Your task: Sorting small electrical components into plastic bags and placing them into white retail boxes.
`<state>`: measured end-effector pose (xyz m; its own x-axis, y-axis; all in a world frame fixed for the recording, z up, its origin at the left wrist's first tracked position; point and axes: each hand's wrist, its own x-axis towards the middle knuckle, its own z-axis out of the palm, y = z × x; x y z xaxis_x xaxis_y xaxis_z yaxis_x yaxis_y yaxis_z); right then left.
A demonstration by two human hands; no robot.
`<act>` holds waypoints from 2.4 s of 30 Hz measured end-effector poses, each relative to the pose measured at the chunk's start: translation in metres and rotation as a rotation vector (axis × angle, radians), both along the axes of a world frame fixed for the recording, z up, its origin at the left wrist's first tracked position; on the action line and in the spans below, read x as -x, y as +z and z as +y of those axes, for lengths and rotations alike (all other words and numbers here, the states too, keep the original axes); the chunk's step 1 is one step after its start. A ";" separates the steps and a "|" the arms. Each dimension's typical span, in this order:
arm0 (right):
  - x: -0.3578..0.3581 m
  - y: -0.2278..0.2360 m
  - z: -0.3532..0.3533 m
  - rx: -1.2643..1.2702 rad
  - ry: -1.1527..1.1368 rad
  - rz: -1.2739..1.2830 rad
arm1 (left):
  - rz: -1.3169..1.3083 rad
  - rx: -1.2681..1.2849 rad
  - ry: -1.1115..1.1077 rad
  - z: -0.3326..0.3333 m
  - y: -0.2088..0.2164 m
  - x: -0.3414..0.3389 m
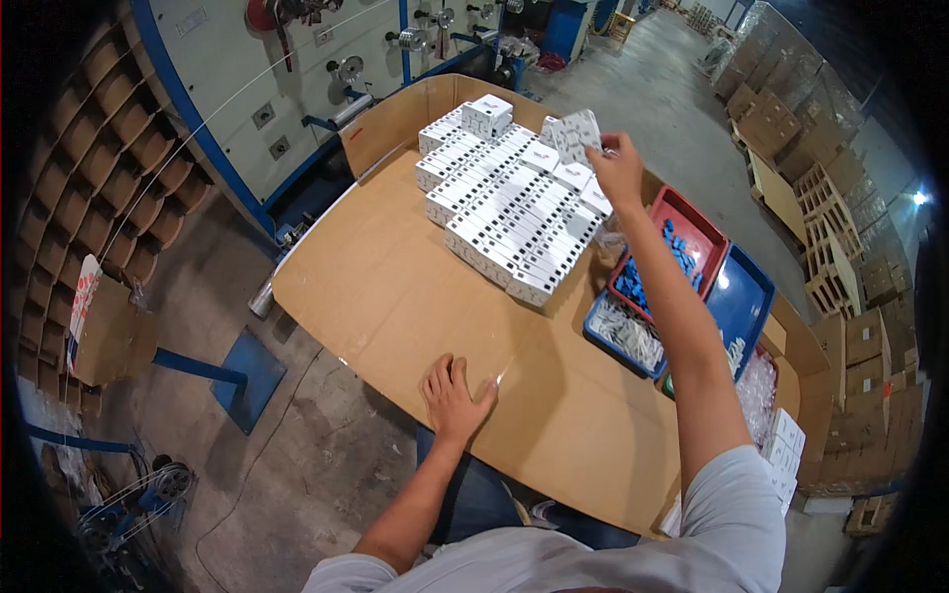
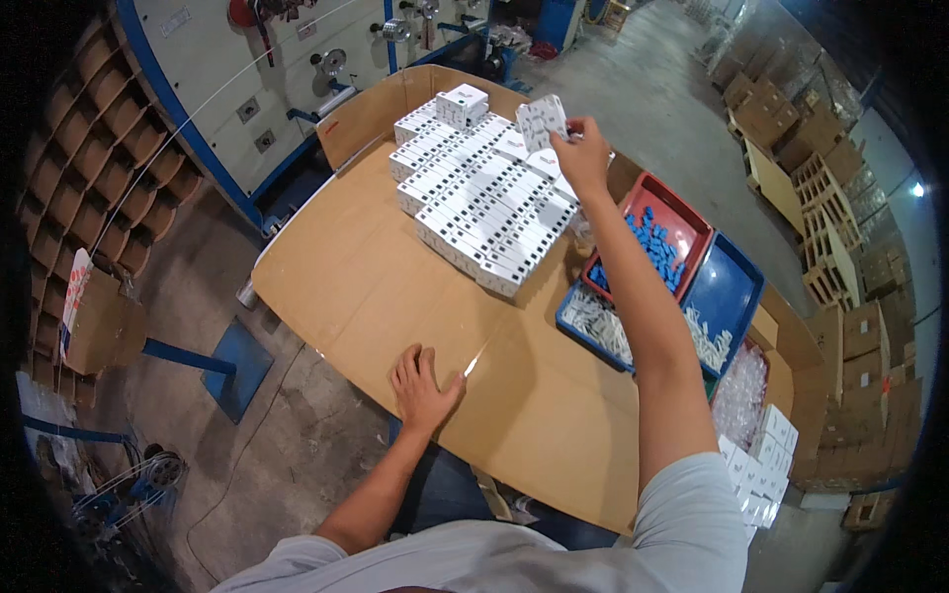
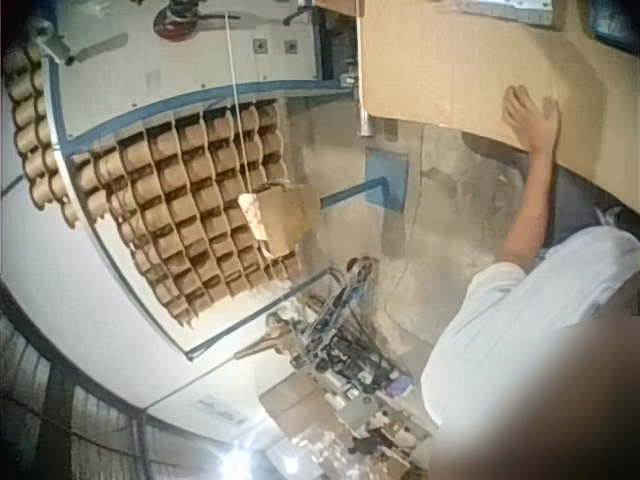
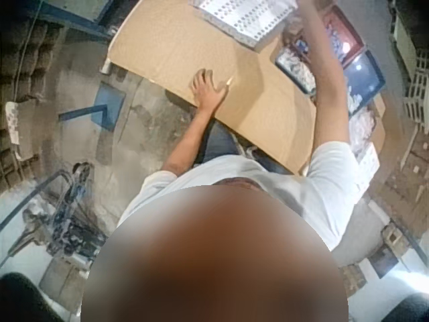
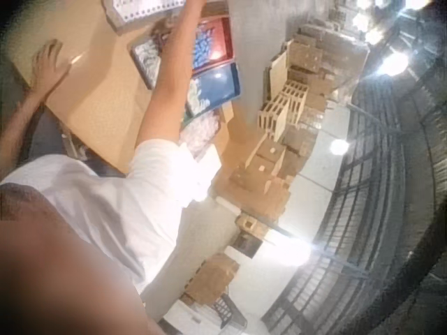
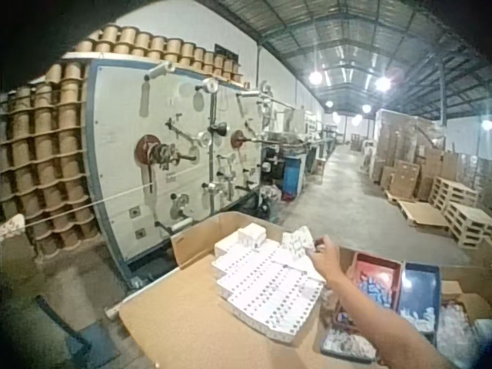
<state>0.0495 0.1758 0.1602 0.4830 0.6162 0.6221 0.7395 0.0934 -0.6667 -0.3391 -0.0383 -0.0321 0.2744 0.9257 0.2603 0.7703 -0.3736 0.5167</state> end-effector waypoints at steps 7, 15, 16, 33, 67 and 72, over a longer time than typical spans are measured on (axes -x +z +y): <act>-0.016 -0.005 0.151 0.151 -0.090 -0.405 | 0.030 0.083 0.006 0.009 0.005 -0.001; -0.037 -0.048 0.212 0.243 -0.116 -0.623 | 0.070 0.161 0.000 0.015 0.006 -0.002; -0.040 -0.053 0.215 0.261 -0.125 -0.639 | 0.070 0.161 -0.004 0.015 0.005 -0.003; -0.060 -0.085 0.236 0.313 -0.239 -1.030 | 0.129 0.137 0.004 0.017 0.001 -0.006; -0.033 -0.098 0.107 0.673 0.267 -0.458 | 0.095 0.101 -0.008 0.013 0.001 -0.004; -0.053 -0.103 0.120 0.633 0.252 -0.467 | 0.069 0.086 -0.014 0.012 0.001 -0.007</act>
